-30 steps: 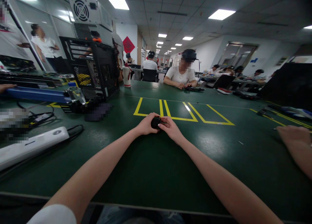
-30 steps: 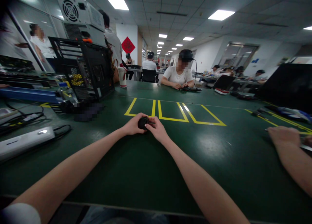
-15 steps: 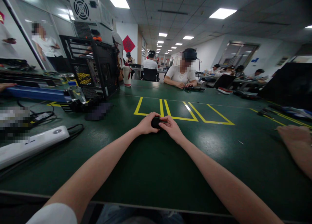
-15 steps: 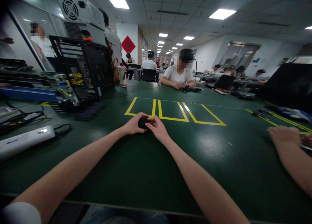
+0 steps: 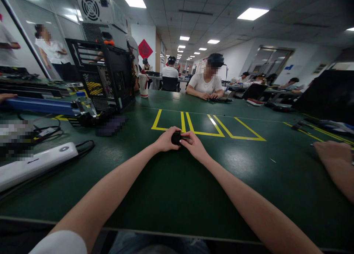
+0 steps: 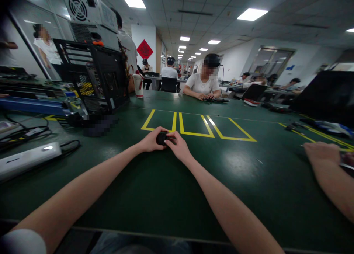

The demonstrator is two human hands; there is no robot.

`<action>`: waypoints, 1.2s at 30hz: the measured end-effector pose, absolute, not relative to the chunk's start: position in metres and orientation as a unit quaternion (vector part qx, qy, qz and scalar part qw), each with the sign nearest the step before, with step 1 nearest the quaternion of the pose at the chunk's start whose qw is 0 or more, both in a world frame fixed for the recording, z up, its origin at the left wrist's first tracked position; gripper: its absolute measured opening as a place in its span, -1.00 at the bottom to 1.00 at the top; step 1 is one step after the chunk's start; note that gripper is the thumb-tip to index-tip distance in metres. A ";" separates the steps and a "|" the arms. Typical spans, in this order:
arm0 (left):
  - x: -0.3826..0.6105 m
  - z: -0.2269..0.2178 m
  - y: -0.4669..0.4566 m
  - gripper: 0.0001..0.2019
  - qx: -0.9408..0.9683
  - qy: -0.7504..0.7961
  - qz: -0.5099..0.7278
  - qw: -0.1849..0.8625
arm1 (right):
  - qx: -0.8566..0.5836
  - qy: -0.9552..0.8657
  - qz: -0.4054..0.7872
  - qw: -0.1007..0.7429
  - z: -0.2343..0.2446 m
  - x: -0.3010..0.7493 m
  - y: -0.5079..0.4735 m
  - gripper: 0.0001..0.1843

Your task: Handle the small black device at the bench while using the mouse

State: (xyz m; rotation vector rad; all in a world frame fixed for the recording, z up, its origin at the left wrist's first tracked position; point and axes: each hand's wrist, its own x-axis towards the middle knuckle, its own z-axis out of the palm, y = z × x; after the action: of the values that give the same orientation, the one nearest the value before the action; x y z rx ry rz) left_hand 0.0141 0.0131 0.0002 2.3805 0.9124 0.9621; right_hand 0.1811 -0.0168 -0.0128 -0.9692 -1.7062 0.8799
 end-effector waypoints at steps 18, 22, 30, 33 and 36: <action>0.014 0.001 0.013 -0.45 0.857 0.328 0.340 0.204 | -0.406 -0.707 0.342 0.468 -0.011 0.181 -0.017 -0.73; 0.015 -0.001 0.015 -0.44 0.858 0.324 0.347 0.196 | -0.416 -0.743 0.280 0.443 -0.010 0.178 -0.023 -0.60; 0.008 -0.005 0.021 -0.43 0.843 0.363 0.334 0.216 | -0.517 -0.753 0.136 0.383 -0.015 0.176 -0.027 -0.65; 0.002 -0.010 0.029 -0.45 0.812 0.418 0.307 0.268 | -0.570 -0.728 0.136 0.357 -0.018 0.179 -0.024 -0.66; 0.000 -0.012 0.033 -0.45 0.791 0.437 0.300 0.307 | -0.566 -0.741 0.134 0.334 -0.018 0.183 -0.024 -0.62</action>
State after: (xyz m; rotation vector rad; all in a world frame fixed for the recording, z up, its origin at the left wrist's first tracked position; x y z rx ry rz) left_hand -0.0004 0.0332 -0.0124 2.0912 1.1548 0.7949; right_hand 0.1832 -0.0238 -0.0178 -1.4781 -1.9349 0.3496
